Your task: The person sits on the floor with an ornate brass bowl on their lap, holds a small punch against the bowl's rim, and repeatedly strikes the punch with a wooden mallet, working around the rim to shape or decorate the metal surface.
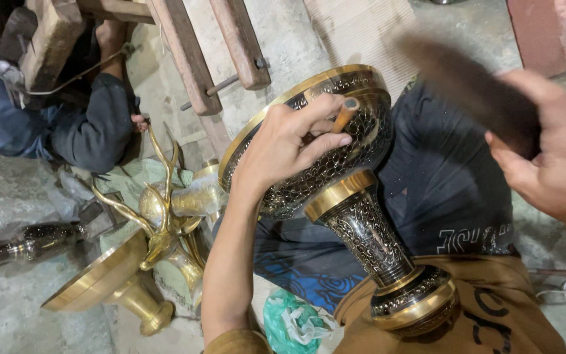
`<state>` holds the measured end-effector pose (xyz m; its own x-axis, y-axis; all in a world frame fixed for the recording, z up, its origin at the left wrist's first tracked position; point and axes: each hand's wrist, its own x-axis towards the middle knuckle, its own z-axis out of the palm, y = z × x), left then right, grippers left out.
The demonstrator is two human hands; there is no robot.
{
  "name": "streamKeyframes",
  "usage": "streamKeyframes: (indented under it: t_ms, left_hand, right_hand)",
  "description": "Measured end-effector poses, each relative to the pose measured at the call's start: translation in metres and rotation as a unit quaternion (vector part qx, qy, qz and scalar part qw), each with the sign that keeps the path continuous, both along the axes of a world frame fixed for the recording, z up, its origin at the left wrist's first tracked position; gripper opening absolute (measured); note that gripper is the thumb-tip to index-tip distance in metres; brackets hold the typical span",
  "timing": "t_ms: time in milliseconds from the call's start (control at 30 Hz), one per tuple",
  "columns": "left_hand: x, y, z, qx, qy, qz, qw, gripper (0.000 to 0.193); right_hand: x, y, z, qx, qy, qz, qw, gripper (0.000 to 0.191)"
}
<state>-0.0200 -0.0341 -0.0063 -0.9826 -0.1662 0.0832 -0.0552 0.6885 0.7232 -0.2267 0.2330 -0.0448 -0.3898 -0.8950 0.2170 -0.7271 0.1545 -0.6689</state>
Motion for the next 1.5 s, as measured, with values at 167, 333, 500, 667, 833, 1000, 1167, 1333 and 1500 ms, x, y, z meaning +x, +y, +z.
streamKeyframes:
  t_ms: [167, 333, 500, 667, 833, 1000, 1167, 1333, 1500]
  left_hand:
    - [-0.001, -0.001, 0.0, -0.005, 0.005, -0.002, 1.0, 0.042]
    - [-0.001, 0.0, 0.0, -0.005, -0.035, 0.021, 0.999, 0.047]
    - [-0.001, -0.001, -0.002, 0.0, 0.013, 0.004, 1.0, 0.045]
    - [-0.001, -0.002, -0.002, -0.003, -0.019, 0.014, 1.0, 0.045]
    - [-0.003, -0.003, -0.003, -0.01, -0.023, 0.006, 1.0, 0.048]
    - [-0.003, -0.004, -0.004, -0.014, 0.0, -0.004, 1.0, 0.045]
    - [-0.003, -0.004, -0.004, -0.004, -0.031, 0.005, 0.999, 0.047]
    - [-0.006, -0.004, -0.004, 0.0, -0.003, -0.008, 1.0, 0.047]
    - [-0.006, -0.004, 0.0, -0.004, -0.025, -0.013, 1.0, 0.046]
  right_hand:
    - [0.0, -0.004, 0.007, 0.096, 0.016, -0.013, 0.995, 0.057]
    - [0.0, -0.007, 0.01, 0.03, 0.008, 0.007, 1.0, 0.062]
    - [0.0, -0.006, 0.005, 0.03, -0.077, -0.013, 0.997, 0.06]
    - [0.0, -0.004, 0.001, 0.021, -0.027, 0.004, 0.999, 0.064]
    - [0.001, -0.005, -0.001, 0.079, 0.096, 0.015, 0.992, 0.065]
    - [0.003, -0.006, 0.004, 0.047, 0.007, -0.019, 0.999, 0.063]
    - [0.005, -0.008, 0.015, 0.212, 0.005, -0.058, 0.976, 0.065]
    - [0.005, -0.009, 0.017, 0.178, -0.037, -0.08, 0.98, 0.059]
    - [0.005, -0.006, 0.012, 0.035, -0.04, -0.02, 0.998, 0.056]
